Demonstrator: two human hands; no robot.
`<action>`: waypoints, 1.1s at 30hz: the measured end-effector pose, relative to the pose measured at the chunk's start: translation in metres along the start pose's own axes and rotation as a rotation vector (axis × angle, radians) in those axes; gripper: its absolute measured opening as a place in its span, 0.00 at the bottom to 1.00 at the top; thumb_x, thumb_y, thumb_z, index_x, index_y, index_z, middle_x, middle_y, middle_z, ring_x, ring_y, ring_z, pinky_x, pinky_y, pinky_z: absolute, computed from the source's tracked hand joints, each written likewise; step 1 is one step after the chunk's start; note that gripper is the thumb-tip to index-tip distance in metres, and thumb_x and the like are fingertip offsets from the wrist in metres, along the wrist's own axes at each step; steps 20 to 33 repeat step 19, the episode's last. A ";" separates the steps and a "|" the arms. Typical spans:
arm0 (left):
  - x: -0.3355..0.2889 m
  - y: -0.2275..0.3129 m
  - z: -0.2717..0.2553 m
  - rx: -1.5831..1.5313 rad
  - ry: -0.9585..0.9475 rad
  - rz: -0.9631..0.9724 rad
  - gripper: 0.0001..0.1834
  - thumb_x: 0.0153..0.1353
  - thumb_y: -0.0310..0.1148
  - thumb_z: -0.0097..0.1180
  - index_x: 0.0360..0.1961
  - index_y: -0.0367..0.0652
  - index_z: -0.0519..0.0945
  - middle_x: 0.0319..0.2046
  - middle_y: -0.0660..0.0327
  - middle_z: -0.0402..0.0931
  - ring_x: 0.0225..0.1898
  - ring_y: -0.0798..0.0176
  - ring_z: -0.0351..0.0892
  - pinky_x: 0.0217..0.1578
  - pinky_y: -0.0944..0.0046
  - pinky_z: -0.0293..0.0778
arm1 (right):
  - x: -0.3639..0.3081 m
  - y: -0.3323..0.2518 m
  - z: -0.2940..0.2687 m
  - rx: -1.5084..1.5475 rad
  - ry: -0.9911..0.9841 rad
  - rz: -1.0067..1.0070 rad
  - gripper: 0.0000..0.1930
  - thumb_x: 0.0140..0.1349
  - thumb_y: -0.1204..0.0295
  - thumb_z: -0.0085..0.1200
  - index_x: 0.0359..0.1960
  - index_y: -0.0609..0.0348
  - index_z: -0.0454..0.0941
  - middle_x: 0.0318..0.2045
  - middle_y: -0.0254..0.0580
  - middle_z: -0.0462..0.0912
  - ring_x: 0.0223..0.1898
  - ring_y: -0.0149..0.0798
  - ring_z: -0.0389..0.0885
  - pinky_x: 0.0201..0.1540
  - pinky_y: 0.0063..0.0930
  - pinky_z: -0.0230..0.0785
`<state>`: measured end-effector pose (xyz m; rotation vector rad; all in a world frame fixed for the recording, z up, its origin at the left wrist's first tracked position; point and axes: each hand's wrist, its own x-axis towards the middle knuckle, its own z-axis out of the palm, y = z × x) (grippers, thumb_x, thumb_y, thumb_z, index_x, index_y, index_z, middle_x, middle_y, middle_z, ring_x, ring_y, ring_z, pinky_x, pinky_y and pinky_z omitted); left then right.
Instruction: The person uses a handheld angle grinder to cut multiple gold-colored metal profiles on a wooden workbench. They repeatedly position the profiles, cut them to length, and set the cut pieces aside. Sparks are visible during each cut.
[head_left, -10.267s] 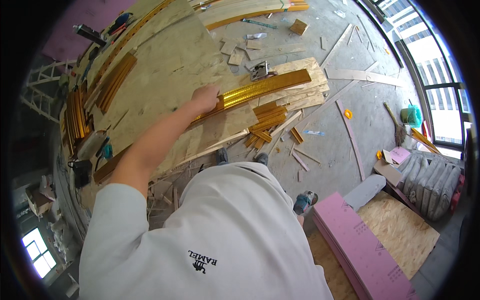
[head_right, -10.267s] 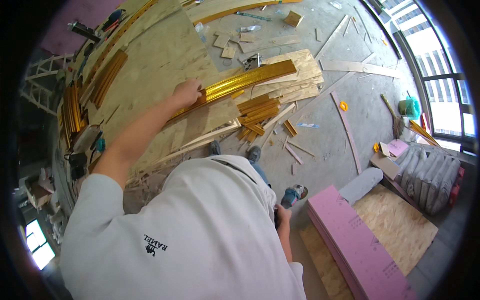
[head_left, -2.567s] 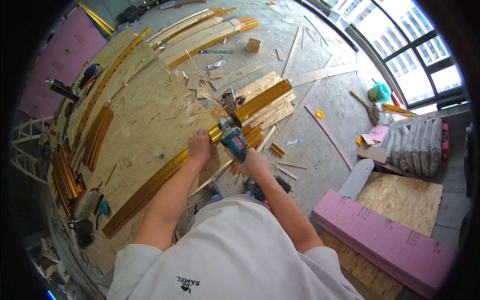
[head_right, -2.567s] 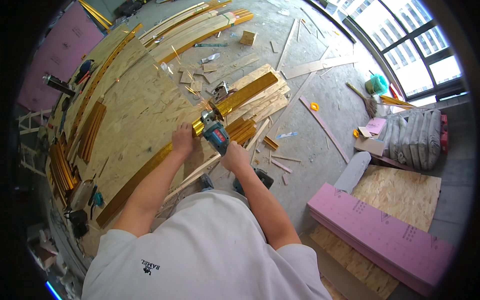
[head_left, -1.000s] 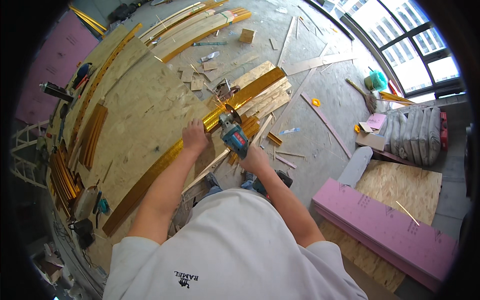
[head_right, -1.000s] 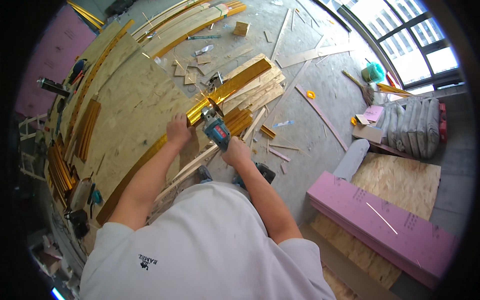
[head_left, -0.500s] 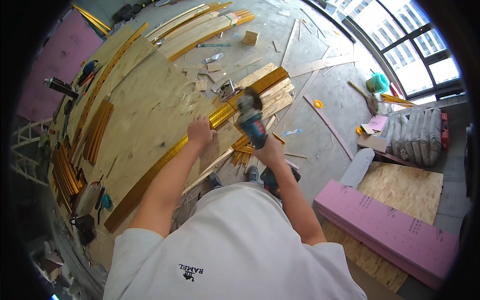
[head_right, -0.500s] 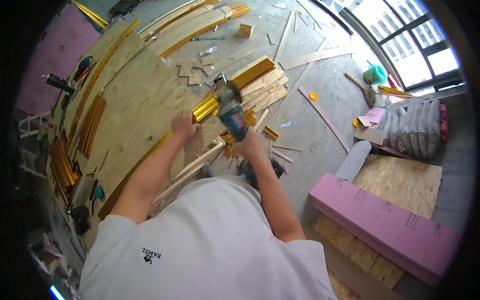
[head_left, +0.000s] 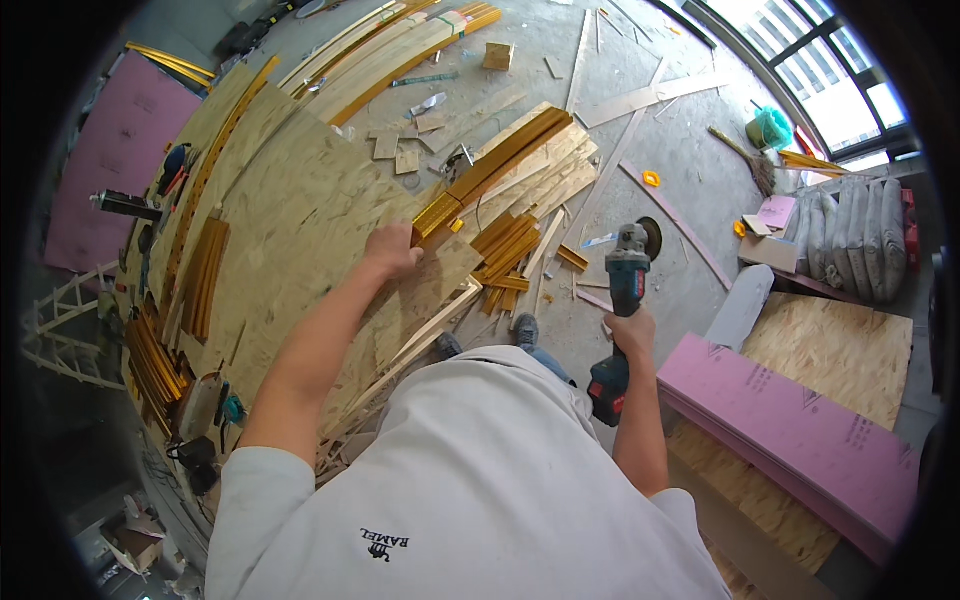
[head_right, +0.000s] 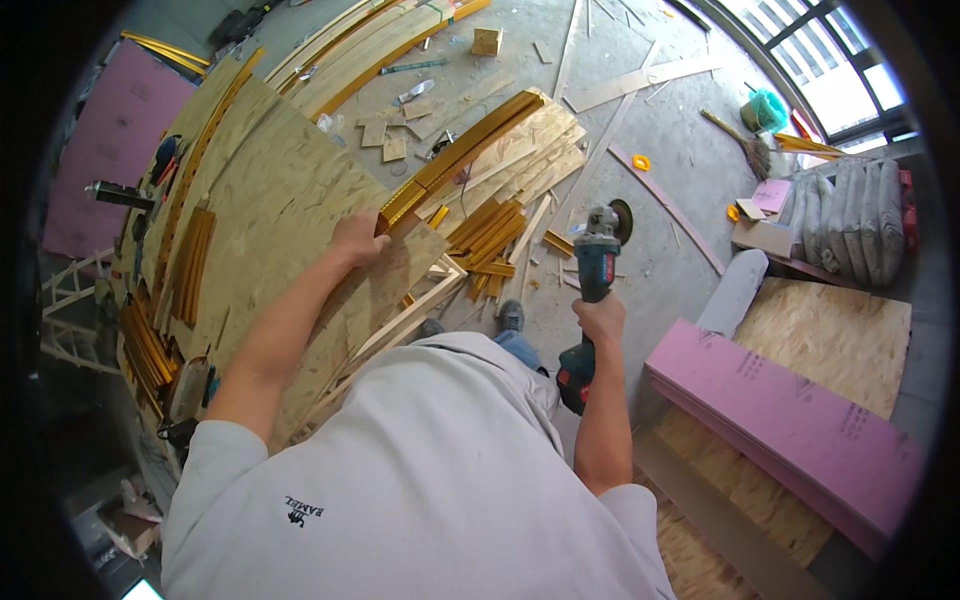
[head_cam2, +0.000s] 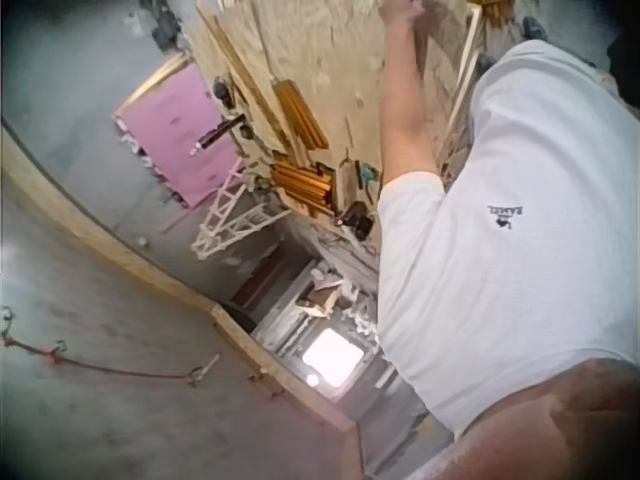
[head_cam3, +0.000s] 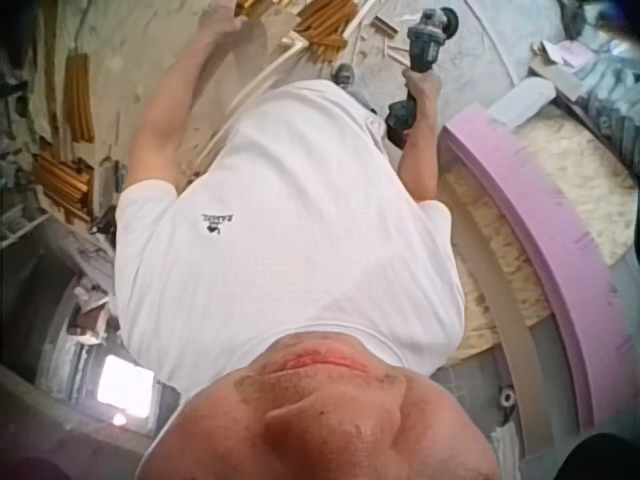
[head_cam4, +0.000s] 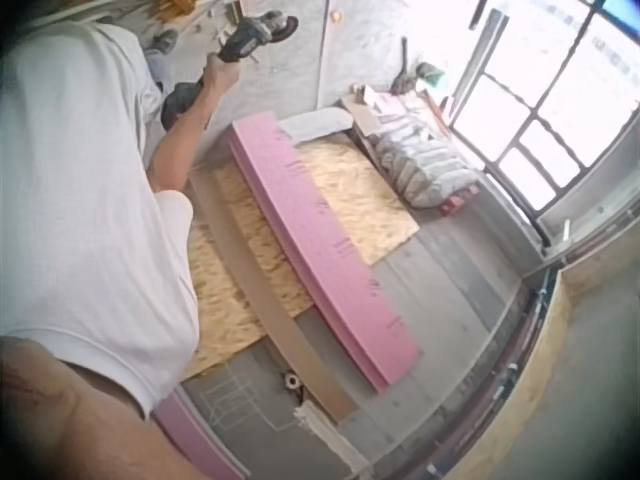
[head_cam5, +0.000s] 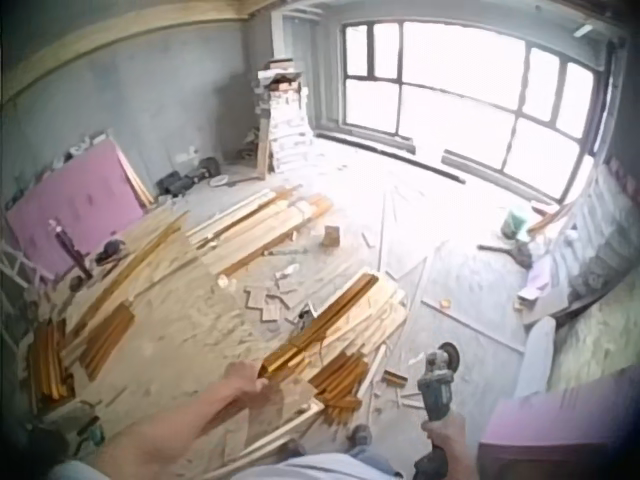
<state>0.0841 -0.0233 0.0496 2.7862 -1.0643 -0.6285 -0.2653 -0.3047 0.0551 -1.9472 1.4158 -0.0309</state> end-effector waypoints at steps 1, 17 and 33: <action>0.000 -0.003 -0.005 -0.055 -0.040 0.017 0.21 0.57 0.41 0.62 0.46 0.39 0.77 0.44 0.47 0.79 0.47 0.43 0.79 0.48 0.49 0.76 | -0.001 0.011 -0.003 -0.007 -0.009 0.029 0.14 0.43 0.67 0.61 0.26 0.66 0.79 0.17 0.47 0.81 0.21 0.41 0.85 0.27 0.35 0.75; 0.018 0.000 -0.023 0.015 -0.032 -0.205 0.18 0.58 0.39 0.61 0.47 0.42 0.80 0.45 0.46 0.80 0.48 0.45 0.80 0.47 0.51 0.75 | -0.016 0.084 0.007 0.172 -0.029 0.271 0.12 0.43 0.69 0.60 0.26 0.67 0.79 0.19 0.42 0.80 0.19 0.38 0.82 0.25 0.34 0.74; 0.016 0.000 -0.035 -0.034 -0.108 -0.243 0.21 0.56 0.40 0.64 0.51 0.44 0.80 0.49 0.46 0.78 0.50 0.46 0.80 0.47 0.52 0.75 | -0.012 0.086 0.010 0.146 -0.034 0.244 0.12 0.44 0.69 0.59 0.26 0.67 0.79 0.19 0.42 0.80 0.20 0.39 0.83 0.26 0.34 0.74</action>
